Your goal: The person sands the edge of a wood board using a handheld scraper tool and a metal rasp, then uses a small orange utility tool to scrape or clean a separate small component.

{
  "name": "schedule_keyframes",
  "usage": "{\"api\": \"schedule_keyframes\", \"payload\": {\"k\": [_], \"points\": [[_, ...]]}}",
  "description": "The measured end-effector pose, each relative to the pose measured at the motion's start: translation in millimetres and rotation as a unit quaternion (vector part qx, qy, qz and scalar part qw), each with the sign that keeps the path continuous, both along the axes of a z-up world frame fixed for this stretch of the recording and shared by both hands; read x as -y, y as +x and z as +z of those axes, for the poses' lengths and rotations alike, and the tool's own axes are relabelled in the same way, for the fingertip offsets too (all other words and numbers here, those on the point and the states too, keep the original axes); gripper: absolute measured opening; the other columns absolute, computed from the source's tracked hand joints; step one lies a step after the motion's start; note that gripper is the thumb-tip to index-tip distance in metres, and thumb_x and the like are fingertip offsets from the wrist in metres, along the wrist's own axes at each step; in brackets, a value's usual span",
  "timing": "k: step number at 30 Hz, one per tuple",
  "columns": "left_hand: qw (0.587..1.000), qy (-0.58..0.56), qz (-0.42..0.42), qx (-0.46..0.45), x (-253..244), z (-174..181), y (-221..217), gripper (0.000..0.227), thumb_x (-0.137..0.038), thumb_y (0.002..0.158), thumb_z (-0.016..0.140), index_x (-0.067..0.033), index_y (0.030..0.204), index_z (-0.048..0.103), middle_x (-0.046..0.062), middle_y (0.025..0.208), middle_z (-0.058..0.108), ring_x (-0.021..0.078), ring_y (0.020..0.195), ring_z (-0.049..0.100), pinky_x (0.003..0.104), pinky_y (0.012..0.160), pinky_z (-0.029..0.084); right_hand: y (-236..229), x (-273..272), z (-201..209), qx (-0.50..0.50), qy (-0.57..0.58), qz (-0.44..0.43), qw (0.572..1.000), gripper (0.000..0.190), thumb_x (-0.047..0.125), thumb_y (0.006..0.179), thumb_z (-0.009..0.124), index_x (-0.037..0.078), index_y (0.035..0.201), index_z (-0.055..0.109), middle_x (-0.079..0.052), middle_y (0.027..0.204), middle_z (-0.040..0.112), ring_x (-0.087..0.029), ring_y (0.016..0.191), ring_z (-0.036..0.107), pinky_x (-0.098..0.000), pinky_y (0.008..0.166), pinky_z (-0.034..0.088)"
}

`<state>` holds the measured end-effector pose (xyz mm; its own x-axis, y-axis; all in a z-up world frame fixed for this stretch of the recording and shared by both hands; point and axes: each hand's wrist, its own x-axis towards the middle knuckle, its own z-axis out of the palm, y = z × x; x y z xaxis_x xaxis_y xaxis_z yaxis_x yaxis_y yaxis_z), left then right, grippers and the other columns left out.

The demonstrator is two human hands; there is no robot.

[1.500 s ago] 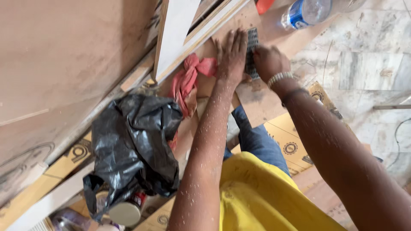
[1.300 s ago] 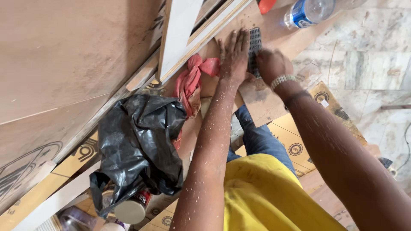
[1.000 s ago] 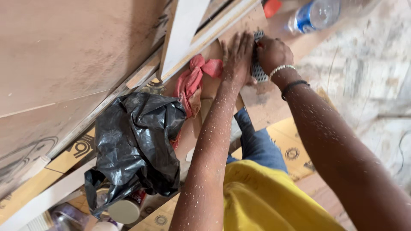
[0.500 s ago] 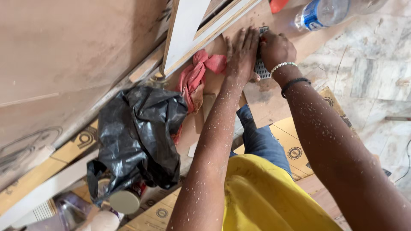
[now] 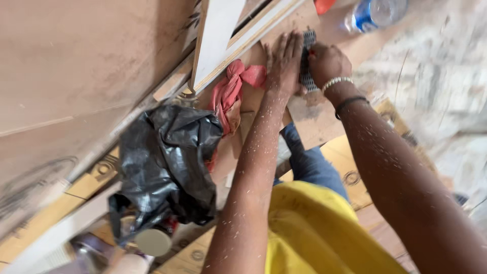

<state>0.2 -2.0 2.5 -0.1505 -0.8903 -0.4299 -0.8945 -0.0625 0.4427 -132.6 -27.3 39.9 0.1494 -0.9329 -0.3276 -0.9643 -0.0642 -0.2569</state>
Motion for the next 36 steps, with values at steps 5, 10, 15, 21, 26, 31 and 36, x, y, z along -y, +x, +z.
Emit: {"api": "schedule_keyframes", "payload": {"k": [5, 10, 15, 21, 26, 31, 36], "points": [[0.989, -0.141, 0.025, 0.021, -1.8, -6.2, -7.1, 0.136, -0.034, 0.059, 0.097, -0.0089, 0.161, 0.01, 0.006, 0.17, 0.017, 0.0283, 0.158, 0.014, 0.068, 0.126, 0.011, -20.1, -68.5, 31.6, -0.004, 0.057, -0.036, 0.998, 0.025, 0.029, 0.099, 0.058, 0.019, 0.113, 0.076, -0.021, 0.1, 0.072, -0.039, 0.086, 0.07, -0.0515, 0.077, 0.055], [0.995, -0.091, 0.017, 0.029, -2.1, -33.2, -15.9, 0.126, -0.03, 0.066, 0.092, -0.0109, 0.161, 0.011, 0.006, 0.17, 0.017, 0.0292, 0.158, 0.014, 0.067, 0.126, 0.012, -1.3, 2.5, 0.3, 0.002, -0.009, -0.015, 1.0, 0.026, 0.031, 0.105, 0.055, 0.016, 0.11, 0.076, -0.019, 0.101, 0.072, -0.038, 0.088, 0.071, -0.0502, 0.079, 0.056], [0.998, -0.047, -0.004, 0.044, -0.4, -23.0, -8.5, 0.12, -0.022, 0.073, 0.088, -0.0095, 0.163, 0.009, 0.009, 0.172, 0.015, 0.0312, 0.16, 0.014, 0.066, 0.128, 0.011, 0.3, -11.3, 3.2, 0.012, -0.027, -0.012, 0.999, 0.022, 0.026, 0.103, 0.058, 0.016, 0.114, 0.074, -0.019, 0.1, 0.071, -0.04, 0.09, 0.069, -0.0515, 0.081, 0.055], [0.996, -0.085, 0.008, 0.036, 3.0, -33.0, -10.5, 0.117, -0.021, 0.075, 0.086, -0.0082, 0.162, 0.009, 0.009, 0.17, 0.015, 0.0309, 0.158, 0.015, 0.068, 0.125, 0.01, -13.1, -62.8, 42.3, -0.013, 0.062, -0.018, 0.998, 0.023, 0.027, 0.098, 0.06, 0.02, 0.115, 0.075, -0.021, 0.1, 0.07, -0.04, 0.088, 0.069, -0.0517, 0.08, 0.055], [0.992, -0.12, 0.021, 0.038, 0.7, -49.4, -16.1, 0.118, -0.027, 0.075, 0.087, -0.0104, 0.163, 0.009, 0.006, 0.171, 0.016, 0.0283, 0.159, 0.015, 0.068, 0.126, 0.009, 1.8, 17.1, 1.9, 0.026, -0.054, 0.004, 0.998, 0.023, 0.027, 0.097, 0.062, 0.018, 0.113, 0.075, -0.021, 0.102, 0.071, -0.041, 0.092, 0.068, -0.0524, 0.083, 0.054], [0.991, -0.127, 0.036, 0.035, 2.7, -30.0, -9.0, 0.105, -0.028, 0.083, 0.078, -0.012, 0.164, 0.013, 0.003, 0.172, 0.018, 0.0265, 0.16, 0.016, 0.067, 0.128, 0.008, -12.3, -35.8, 16.9, -0.01, 0.03, -0.019, 0.999, 0.023, 0.032, 0.104, 0.058, 0.019, 0.115, 0.075, -0.023, 0.103, 0.069, -0.042, 0.088, 0.069, -0.0529, 0.079, 0.056], [0.981, -0.173, 0.02, 0.089, 0.9, -53.6, -15.6, 0.102, -0.02, 0.086, 0.077, -0.0144, 0.164, 0.012, 0.001, 0.171, 0.018, 0.024, 0.158, 0.016, 0.066, 0.124, 0.007, -20.0, -70.5, 36.2, -0.003, 0.07, -0.03, 0.997, 0.026, 0.03, 0.1, 0.058, 0.026, 0.12, 0.073, -0.019, 0.102, 0.068, -0.037, 0.082, 0.071, -0.0491, 0.075, 0.058]]}}
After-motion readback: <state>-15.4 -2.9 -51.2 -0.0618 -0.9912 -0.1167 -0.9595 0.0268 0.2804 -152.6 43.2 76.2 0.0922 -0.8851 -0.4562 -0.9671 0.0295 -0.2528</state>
